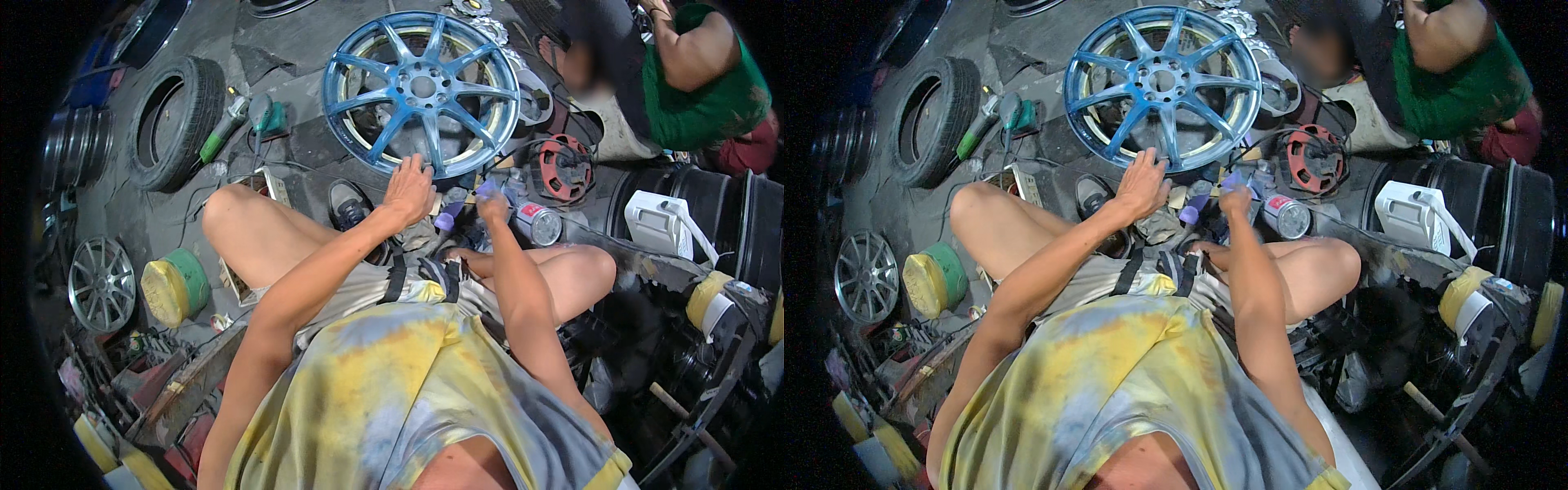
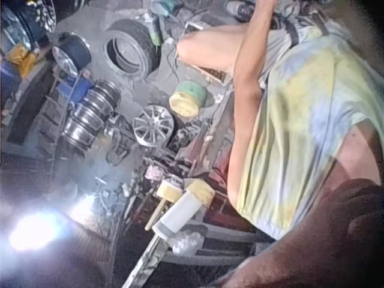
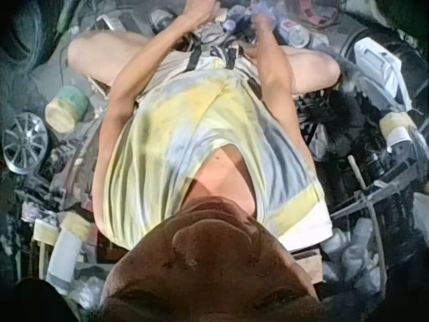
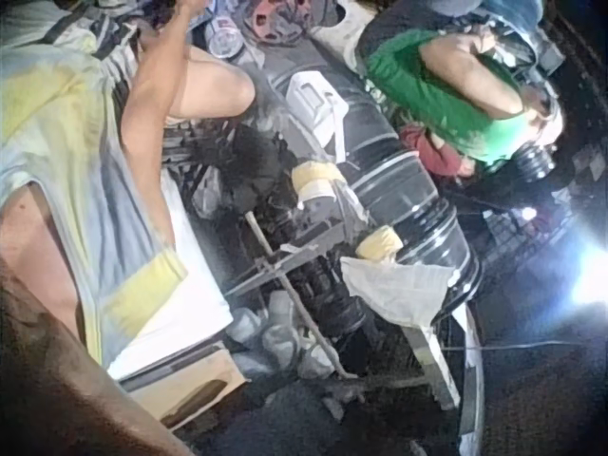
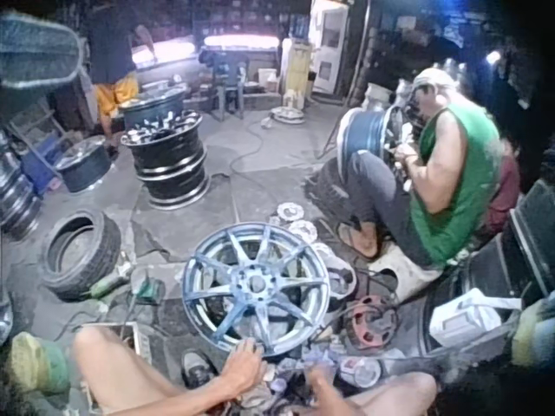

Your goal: The person scrubs a blue car wheel with a purple sponge while sitting on the floor. They repeatedly rub the spokes and rim, occasionally adjusting their grip and the wheel's position.

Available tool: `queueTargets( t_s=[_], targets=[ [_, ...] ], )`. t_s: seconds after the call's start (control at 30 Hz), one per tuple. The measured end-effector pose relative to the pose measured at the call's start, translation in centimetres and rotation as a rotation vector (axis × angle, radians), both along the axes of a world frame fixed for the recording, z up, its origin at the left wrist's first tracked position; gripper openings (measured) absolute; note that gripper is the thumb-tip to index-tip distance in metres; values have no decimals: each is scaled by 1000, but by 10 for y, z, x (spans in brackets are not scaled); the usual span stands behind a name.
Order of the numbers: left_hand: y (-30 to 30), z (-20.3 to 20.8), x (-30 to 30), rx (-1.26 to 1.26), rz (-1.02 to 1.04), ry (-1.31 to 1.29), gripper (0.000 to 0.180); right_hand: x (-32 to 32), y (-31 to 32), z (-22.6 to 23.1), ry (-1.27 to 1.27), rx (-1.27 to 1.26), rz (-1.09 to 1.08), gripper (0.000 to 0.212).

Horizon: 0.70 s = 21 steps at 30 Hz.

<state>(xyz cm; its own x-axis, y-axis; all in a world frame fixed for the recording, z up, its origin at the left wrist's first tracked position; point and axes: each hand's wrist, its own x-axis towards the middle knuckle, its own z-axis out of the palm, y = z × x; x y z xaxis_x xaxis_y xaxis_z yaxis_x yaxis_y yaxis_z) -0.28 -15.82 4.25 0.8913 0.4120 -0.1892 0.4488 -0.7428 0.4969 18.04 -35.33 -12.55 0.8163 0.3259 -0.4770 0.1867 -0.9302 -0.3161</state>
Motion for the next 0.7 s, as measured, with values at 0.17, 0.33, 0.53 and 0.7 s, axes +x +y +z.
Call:
queueTargets(
  t_s=[0.17, 0.33, 0.53, 0.7],
  targets=[
    [-4, 14, -10, 42, -29, -69, 39, 10, 10, 1, -157, -10, -137, 57],
    [-5, 10, -18, 79, -98, -31, 37, 9, 24, 4, -121, -151, -77, 52],
    [32, 12, -32, 172, -164, -42, 25, 13, 19, -4, -132, 71, -22, 33],
    [18, 21, -12, 283, -149, 79, 23, 34, 26, 18, -11, 191, -90, 22]
  ],
)
